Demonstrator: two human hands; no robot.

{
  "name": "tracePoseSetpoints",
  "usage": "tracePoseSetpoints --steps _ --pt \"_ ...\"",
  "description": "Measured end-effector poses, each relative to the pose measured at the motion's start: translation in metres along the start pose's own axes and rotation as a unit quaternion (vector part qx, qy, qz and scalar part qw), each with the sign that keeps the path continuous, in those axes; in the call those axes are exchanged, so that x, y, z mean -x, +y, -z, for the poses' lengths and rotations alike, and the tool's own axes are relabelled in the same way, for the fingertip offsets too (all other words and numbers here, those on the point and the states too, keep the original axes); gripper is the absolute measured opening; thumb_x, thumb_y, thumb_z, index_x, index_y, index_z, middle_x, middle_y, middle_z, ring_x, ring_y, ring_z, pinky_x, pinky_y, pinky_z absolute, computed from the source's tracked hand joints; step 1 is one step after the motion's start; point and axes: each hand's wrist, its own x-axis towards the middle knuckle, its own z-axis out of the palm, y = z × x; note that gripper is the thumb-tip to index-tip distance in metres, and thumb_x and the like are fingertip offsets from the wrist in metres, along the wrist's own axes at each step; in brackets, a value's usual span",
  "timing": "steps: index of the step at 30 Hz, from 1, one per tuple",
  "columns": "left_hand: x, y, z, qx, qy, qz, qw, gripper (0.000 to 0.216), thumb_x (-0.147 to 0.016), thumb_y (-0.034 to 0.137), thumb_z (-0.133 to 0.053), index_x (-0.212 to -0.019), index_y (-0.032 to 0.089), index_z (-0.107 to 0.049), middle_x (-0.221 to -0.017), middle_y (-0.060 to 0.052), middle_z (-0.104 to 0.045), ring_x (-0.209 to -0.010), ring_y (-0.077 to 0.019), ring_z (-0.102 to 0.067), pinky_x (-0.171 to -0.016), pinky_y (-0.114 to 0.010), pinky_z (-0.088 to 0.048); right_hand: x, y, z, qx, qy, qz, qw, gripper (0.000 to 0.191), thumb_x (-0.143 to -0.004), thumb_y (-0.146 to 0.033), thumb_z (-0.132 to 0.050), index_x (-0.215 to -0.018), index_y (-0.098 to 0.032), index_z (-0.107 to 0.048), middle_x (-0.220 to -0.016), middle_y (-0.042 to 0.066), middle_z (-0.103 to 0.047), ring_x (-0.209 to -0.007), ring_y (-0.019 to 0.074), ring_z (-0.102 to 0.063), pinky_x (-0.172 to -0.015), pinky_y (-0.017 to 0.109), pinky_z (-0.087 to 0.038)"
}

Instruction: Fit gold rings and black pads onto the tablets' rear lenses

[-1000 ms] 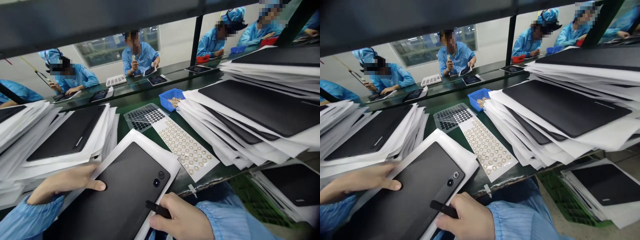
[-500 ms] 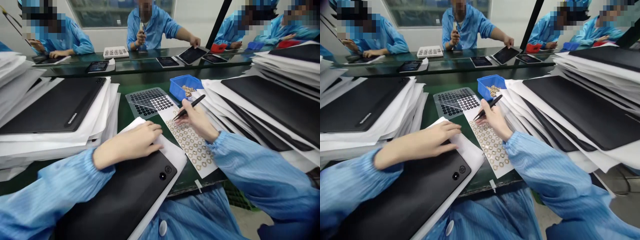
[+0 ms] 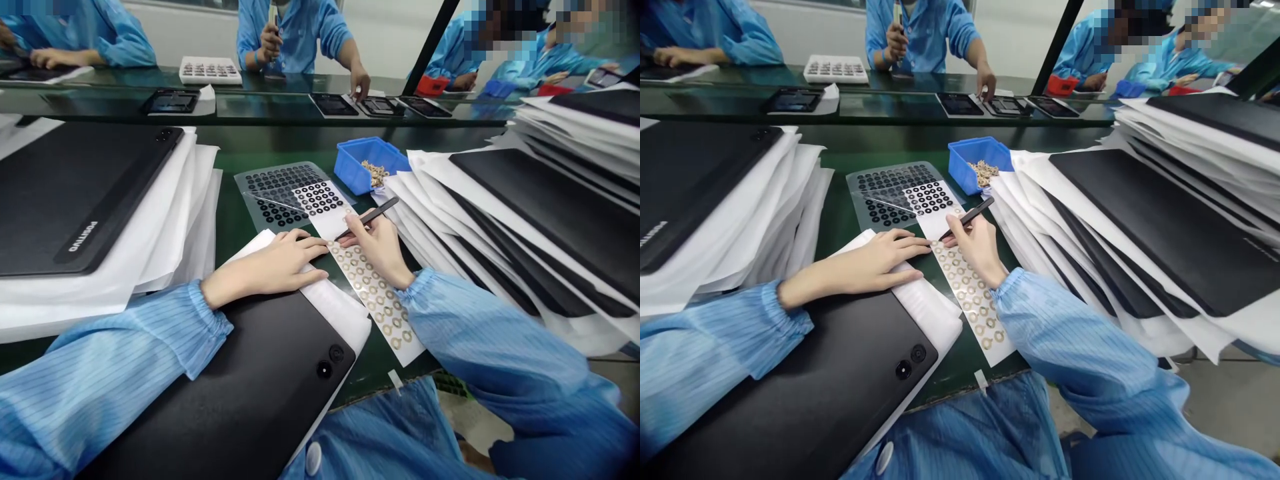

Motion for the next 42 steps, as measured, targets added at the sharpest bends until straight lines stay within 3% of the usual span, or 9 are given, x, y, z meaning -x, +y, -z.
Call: tracePoseSetpoints --steps 6,10,14,18,22,26,42 --pt "-0.001 -0.001 -0.002 0.003 0.001 0.002 1.0 0.048 -0.092 0.047 -0.04 -0.124 0.013 -0.05 -0.134 -0.008 -0.048 -0.119 -0.0274 -0.038 -0.098 -0.04 -0.032 -0.004 0.006 -0.002 -0.048 -0.011 0.002 0.999 0.036 -0.077 -0.05 -0.062 -0.078 -0.015 -0.053 -0.066 0.003 -0.066 -0.058 0.0169 -0.068 -0.053 0.025 -0.057" --pt "-0.003 -0.006 -0.003 0.001 -0.004 0.0 1.0 0.046 -0.091 0.046 -0.04 -0.12 0.012 -0.052 -0.13 -0.01 -0.051 -0.119 -0.0284 -0.039 -0.097 -0.042 -0.034 0.006 -0.015 0.006 -0.128 -0.022 0.008 0.991 0.034 -0.076 -0.05 -0.063 -0.076 -0.016 -0.055 -0.067 0.001 -0.065 -0.06 0.0143 -0.067 -0.055 0.024 -0.057" --pt "0.005 -0.004 0.001 -0.013 0.03 -0.032 0.999 0.041 -0.092 0.041 -0.04 -0.116 0.011 -0.055 -0.13 -0.011 -0.05 -0.123 -0.028 -0.036 -0.103 -0.042 -0.032 0.05 -0.048 0.024 -0.142 -0.114 -0.042 0.982 0.033 -0.076 -0.047 -0.065 -0.071 -0.016 -0.055 -0.059 0.001 -0.063 -0.051 0.0134 -0.064 -0.05 0.024 -0.055" --pt "0.036 0.021 0.012 0.01 0.071 -0.075 0.995 0.027 -0.092 0.028 -0.042 -0.109 0.013 -0.057 -0.118 -0.01 -0.057 -0.116 -0.0218 -0.046 -0.1 -0.035 -0.038 0.1 -0.054 0.027 -0.193 -0.186 -0.143 0.953 0.03 -0.08 -0.043 -0.062 -0.073 -0.016 -0.051 -0.052 0.0 -0.061 -0.043 0.0133 -0.061 -0.042 0.023 -0.052" --pt "0.067 0.049 0.014 0.051 0.026 -0.146 0.988 0.023 -0.089 0.018 -0.048 -0.11 0.014 -0.058 -0.116 -0.01 -0.057 -0.116 -0.0213 -0.046 -0.099 -0.033 -0.041 0.122 -0.042 0.013 -0.253 -0.144 -0.168 0.942 0.03 -0.084 -0.044 -0.057 -0.076 -0.017 -0.046 -0.052 -0.001 -0.06 -0.043 0.0127 -0.06 -0.041 0.022 -0.051" --pt "0.071 0.055 0.004 0.04 -0.006 -0.204 0.978 0.028 -0.085 0.014 -0.05 -0.111 0.017 -0.059 -0.119 -0.011 -0.055 -0.121 -0.0272 -0.042 -0.1 -0.042 -0.039 0.125 -0.037 0.005 -0.256 -0.119 -0.16 0.946 0.029 -0.084 -0.043 -0.057 -0.079 -0.017 -0.045 -0.049 -0.002 -0.059 -0.04 0.0116 -0.059 -0.04 0.021 -0.051" --pt "0.065 0.052 0.001 0.043 -0.008 -0.217 0.975 0.03 -0.083 0.014 -0.049 -0.11 0.019 -0.061 -0.118 -0.01 -0.056 -0.12 -0.0267 -0.042 -0.101 -0.043 -0.036 0.127 -0.04 0.007 -0.199 -0.123 -0.127 0.964 0.025 -0.085 -0.041 -0.054 -0.078 -0.019 -0.045 -0.048 -0.003 -0.059 -0.037 0.0116 -0.057 -0.039 0.022 -0.048"
